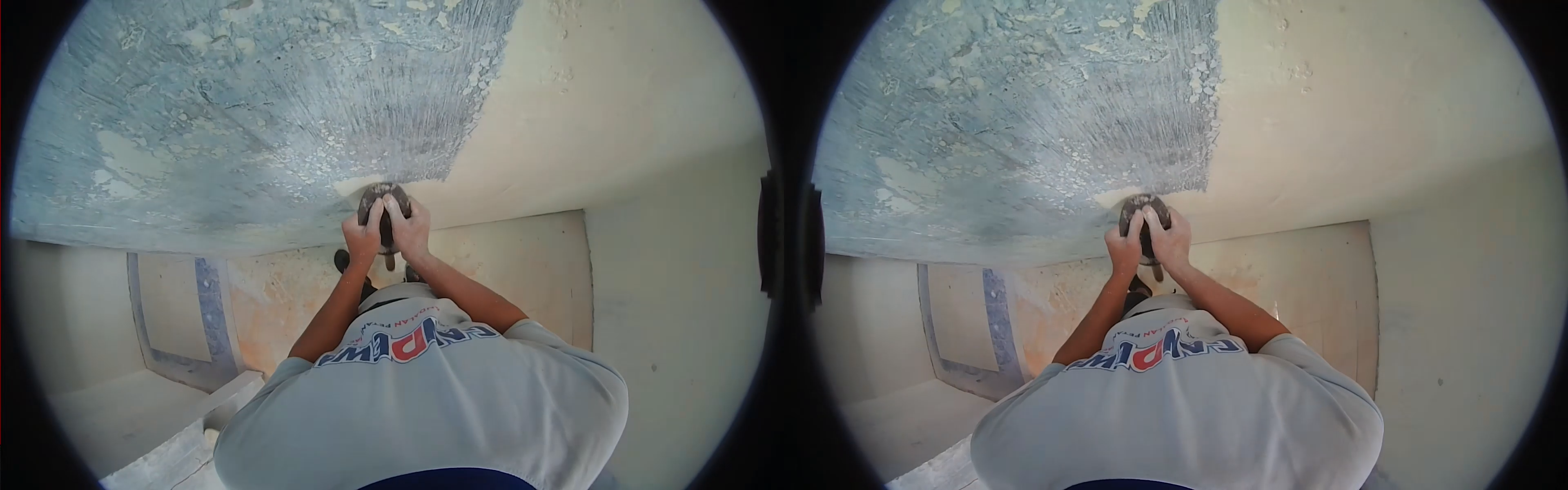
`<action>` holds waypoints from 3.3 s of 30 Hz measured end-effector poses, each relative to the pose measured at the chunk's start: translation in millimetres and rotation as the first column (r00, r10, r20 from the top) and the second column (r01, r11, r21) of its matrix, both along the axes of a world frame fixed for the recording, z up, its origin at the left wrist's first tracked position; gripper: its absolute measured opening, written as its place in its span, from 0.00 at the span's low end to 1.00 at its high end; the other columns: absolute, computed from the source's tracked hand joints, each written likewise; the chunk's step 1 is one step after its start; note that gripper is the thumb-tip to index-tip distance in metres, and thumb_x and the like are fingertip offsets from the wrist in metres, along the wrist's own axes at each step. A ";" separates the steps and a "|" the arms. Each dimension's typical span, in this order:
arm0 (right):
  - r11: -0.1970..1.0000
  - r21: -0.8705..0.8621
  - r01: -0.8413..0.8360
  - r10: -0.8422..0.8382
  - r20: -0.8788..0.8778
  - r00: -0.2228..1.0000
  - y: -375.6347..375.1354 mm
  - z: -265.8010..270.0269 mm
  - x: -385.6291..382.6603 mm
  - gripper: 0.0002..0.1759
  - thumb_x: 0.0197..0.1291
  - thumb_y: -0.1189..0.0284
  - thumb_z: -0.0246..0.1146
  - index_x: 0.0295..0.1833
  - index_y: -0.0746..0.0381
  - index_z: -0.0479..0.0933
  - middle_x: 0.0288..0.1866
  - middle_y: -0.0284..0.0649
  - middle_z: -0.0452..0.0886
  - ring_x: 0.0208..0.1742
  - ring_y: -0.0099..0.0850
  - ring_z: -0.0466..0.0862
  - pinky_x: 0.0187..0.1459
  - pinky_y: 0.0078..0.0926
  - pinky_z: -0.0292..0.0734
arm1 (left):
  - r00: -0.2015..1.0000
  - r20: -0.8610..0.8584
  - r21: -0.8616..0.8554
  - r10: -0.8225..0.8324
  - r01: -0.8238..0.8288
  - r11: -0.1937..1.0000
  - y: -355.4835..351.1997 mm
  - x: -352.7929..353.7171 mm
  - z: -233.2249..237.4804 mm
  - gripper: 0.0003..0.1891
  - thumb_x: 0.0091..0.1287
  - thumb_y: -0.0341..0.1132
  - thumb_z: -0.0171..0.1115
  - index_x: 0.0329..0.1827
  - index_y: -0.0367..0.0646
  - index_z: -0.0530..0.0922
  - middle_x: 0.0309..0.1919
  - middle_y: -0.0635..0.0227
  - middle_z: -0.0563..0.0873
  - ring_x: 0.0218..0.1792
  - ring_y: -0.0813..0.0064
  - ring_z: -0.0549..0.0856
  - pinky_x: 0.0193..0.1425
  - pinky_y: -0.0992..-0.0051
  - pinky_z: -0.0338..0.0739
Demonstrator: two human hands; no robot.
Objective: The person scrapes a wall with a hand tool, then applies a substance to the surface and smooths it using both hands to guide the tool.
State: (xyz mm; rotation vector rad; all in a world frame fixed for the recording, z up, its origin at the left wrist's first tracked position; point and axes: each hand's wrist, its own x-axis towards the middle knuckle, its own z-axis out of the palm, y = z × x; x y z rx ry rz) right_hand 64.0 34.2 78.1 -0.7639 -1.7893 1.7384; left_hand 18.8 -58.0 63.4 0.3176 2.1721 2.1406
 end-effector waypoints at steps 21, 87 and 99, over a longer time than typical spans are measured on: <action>0.998 -0.063 0.013 -0.013 0.003 1.000 -0.2 -8.3 2.1 0.17 0.65 0.62 0.69 0.39 0.68 0.83 0.27 0.44 0.83 0.29 0.26 0.79 0.35 0.31 0.77 | 1.000 0.031 -0.015 0.005 -0.005 1.000 0.5 0.3 -1.9 0.13 0.71 0.34 0.67 0.37 0.29 0.85 0.27 0.71 0.87 0.32 0.86 0.80 0.37 0.76 0.78; 0.997 -0.070 -0.011 0.016 0.082 0.997 50.9 -30.0 41.7 0.17 0.67 0.62 0.68 0.41 0.68 0.84 0.28 0.32 0.83 0.29 0.18 0.77 0.32 0.25 0.74 | 0.962 0.187 -0.243 -0.198 0.241 0.940 25.3 11.3 -15.9 0.22 0.69 0.45 0.70 0.28 0.29 0.82 0.19 0.74 0.79 0.26 0.86 0.73 0.30 0.73 0.72; 0.908 -0.352 0.229 -0.204 0.107 0.973 72.9 -54.0 119.2 0.19 0.69 0.60 0.68 0.44 0.69 0.84 0.35 0.33 0.82 0.36 0.20 0.76 0.40 0.25 0.74 | 0.676 0.064 0.574 -0.735 0.577 0.581 56.9 -31.0 73.4 0.20 0.78 0.43 0.57 0.52 0.31 0.83 0.55 0.54 0.88 0.58 0.72 0.84 0.64 0.71 0.76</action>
